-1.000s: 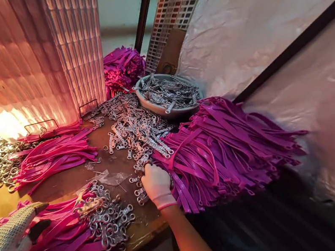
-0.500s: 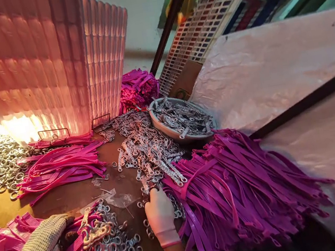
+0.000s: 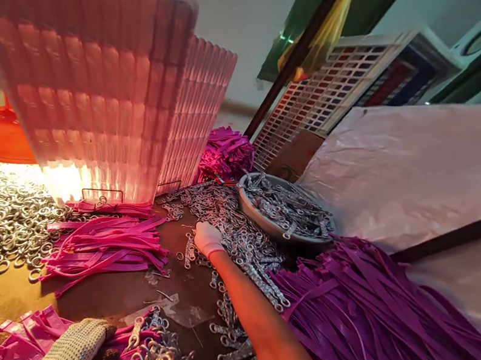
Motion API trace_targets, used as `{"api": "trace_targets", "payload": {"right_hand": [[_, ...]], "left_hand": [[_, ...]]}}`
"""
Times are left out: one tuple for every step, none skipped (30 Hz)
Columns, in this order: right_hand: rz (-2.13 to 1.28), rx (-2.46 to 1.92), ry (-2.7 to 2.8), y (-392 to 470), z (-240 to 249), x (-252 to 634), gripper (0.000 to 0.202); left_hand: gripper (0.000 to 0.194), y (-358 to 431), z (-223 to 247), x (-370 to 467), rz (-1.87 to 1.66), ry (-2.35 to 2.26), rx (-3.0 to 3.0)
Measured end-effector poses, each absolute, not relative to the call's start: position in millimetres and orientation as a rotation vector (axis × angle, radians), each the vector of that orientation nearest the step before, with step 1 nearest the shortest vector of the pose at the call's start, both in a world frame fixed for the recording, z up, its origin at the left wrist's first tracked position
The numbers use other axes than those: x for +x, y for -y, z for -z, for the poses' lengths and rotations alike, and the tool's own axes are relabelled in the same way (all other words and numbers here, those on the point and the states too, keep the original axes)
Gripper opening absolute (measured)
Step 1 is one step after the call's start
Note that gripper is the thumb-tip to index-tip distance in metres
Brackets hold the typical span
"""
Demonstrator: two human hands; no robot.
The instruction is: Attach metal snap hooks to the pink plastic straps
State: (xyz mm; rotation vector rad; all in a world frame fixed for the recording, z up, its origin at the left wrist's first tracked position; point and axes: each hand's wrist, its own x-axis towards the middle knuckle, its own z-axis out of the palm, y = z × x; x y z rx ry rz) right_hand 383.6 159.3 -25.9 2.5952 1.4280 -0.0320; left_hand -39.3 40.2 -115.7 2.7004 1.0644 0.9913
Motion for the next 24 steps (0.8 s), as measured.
{"api": "trace_targets", "payload": {"right_hand": [[0.047,2.578,-1.422,-159.0,29.2,383.1,0.034],[0.057,2.564,-1.414,-158.1,32.2,381.9,0.034],[0.061,2.554,-1.407,-156.9,34.6,380.2,0.035],[0.061,2.546,-1.402,-155.5,36.3,378.1,0.035],[0.061,2.539,-1.400,-153.9,37.0,376.1,0.036],[0.061,2.533,-1.403,-151.9,36.6,374.3,0.036],[0.065,2.527,-1.411,-149.4,35.3,373.2,0.036],[0.073,2.523,-1.422,-146.2,32.9,372.9,0.035],[0.083,2.521,-1.435,-142.3,29.8,373.2,0.034],[0.093,2.523,-1.451,-137.7,26.5,373.9,0.033],[0.103,2.529,-1.468,-132.6,23.2,374.5,0.033],[0.112,2.536,-1.486,-126.9,20.8,374.4,0.032],[0.123,2.544,-1.508,-120.9,19.6,373.2,0.031],[0.135,2.551,-1.533,-114.6,20.1,370.2,0.030],[0.150,2.556,-1.555,-108.3,22.5,365.4,0.028],[0.165,2.560,-1.571,-102.1,26.6,358.8,0.026],[0.179,2.565,-1.574,-96.4,32.3,350.9,0.024],[0.187,2.574,-1.559,-91.4,39.0,342.1,0.022],[0.187,2.588,-1.528,-87.3,46.1,333.3,0.021],[0.181,2.607,-1.487,-84.3,53.1,325.1,0.021],[0.170,2.630,-1.442,-82.5,59.3,318.3,0.023],[0.157,2.654,-1.400,-81.9,64.5,313.1,0.024],[0.146,2.679,-1.363,-82.4,68.3,309.7,0.026],[0.140,2.703,-1.333,-83.9,71.0,308.0,0.027]], "left_hand": [[0.032,-39.7,115.9,-39.2,-1.034,-1.044,2.761],[0.032,-39.2,116.2,-39.1,-1.065,-1.028,2.810],[0.032,-38.6,116.7,-38.9,-1.076,-1.025,2.837],[0.032,-38.0,117.6,-38.8,-1.064,-1.039,2.834],[0.031,-37.2,119.0,-38.8,-1.042,-1.059,2.817],[0.030,-36.2,120.7,-38.9,-1.023,-1.078,2.795],[0.030,-35.0,122.8,-39.3,-1.013,-1.094,2.773],[0.030,-33.9,124.8,-39.8,-1.011,-1.103,2.755],[0.031,-32.8,126.5,-40.5,-1.015,-1.101,2.745],[0.033,-31.9,127.5,-41.2,-1.026,-1.090,2.742],[0.034,-31.3,127.7,-41.8,-1.036,-1.078,2.741],[0.035,-30.9,127.3,-42.2,-1.047,-1.066,2.740],[0.035,-30.8,126.3,-42.4,-1.052,-1.055,2.736],[0.034,-31.0,125.4,-42.2,-1.051,-1.052,2.727],[0.033,-31.2,124.7,-41.9,-1.044,-1.056,2.715],[0.032,-31.5,124.9,-41.5,-1.030,-1.064,2.704],[0.031,-31.7,126.1,-41.1,-1.019,-1.074,2.696],[0.031,-31.7,128.3,-40.9,-1.015,-1.088,2.690],[0.032,-31.8,131.4,-40.8,-1.014,-1.104,2.684],[0.033,-31.8,135.0,-41.0,-1.014,-1.115,2.678],[0.033,-31.9,138.5,-41.3,-1.009,-1.124,2.669],[0.034,-32.0,141.4,-41.7,-1.003,-1.129,2.658],[0.034,-32.4,143.5,-42.2,-0.999,-1.126,2.644],[0.034,-32.8,144.6,-42.8,-0.987,-1.124,2.616]]}}
